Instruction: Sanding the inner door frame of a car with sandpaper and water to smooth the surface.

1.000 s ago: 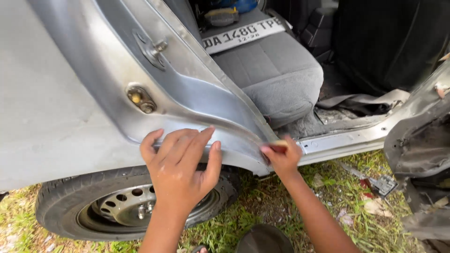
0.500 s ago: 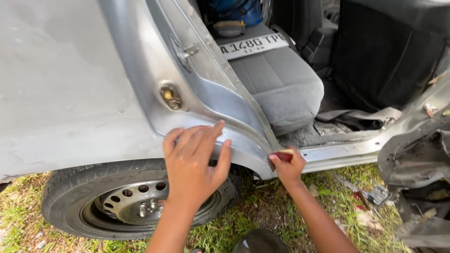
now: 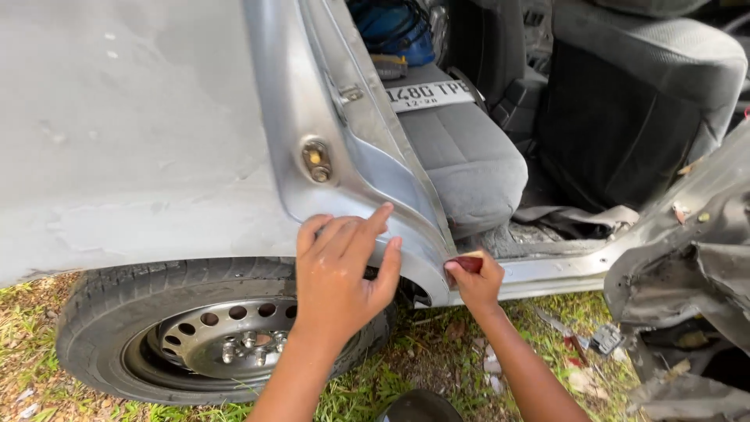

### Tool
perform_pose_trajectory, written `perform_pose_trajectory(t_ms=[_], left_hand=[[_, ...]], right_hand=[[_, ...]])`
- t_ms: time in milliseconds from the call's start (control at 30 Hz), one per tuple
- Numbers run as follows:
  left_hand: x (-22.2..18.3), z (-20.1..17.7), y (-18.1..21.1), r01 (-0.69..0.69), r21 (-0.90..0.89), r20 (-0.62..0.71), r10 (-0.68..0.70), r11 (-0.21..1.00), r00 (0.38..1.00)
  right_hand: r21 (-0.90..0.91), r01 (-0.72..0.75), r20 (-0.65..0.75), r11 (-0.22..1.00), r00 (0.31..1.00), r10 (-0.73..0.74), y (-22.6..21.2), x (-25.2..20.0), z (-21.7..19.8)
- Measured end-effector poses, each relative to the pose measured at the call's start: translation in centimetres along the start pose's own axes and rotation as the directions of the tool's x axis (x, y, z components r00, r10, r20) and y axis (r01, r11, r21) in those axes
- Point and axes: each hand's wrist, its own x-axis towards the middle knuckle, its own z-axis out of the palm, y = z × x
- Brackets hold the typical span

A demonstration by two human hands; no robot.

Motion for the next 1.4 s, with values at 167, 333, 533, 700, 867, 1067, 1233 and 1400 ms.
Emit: perform_pose_trajectory(t_ms=[167,333,533,700,867,1067,1233,1400], left_hand=[[-0.2,0.5,0.0,-0.019,-0.001,-0.029,0.019,1.0,0.999],[-0.1,0.5,-0.3,-0.013,-0.007,-0.048,0.013,1.0,0.999],[-0.4,0.4,0.0,-0.009,0.001,-0.049,0.01,1.0,0.999],[0.2,-0.3,-0.4,0.005,-0.036,-0.177,-0.011,0.999,0.984],[0.4,-2.6,-1.6,0.044,0.07,-0.24,-0.026,0.997,0.97],[0.1,-2.9,-1.3,0.064,0.051,-0.253,-0.049,0.997,0.966],[0.2,-3.0,-1.3,0.101,0.034,-0.257,-0.089,0.994,0.962],[0.2,-3.6,-1.4,0.123,-0.007,-0.22,-0.121,0.992,0.968]], right_hand=[[-0.134,0.204,-0.074,0.97,0.974,-0.215,-7.7,8.8,6.7],[-0.256,0.331,-0.128,0.908,0.92,-0.371,-2.6,5.0,5.8],[-0.141,0.017,-0.003,0.99,1.0,-0.018,-3.1,4.5,3.5],[-0.113,0.226,0.062,0.968,0.973,-0.221,-16.3,13.6,10.1],[-0.114,0.114,0.041,0.987,0.993,-0.11,-7.4,6.7,3.6],[-0.097,0.229,0.167,0.969,0.963,-0.211,-14.3,12.6,7.1],[-0.06,0.305,0.233,0.95,0.93,-0.284,-19.2,15.7,10.9],[-0.163,0.0,0.29,0.987,0.956,0.048,-9.2,9.6,3.2]])
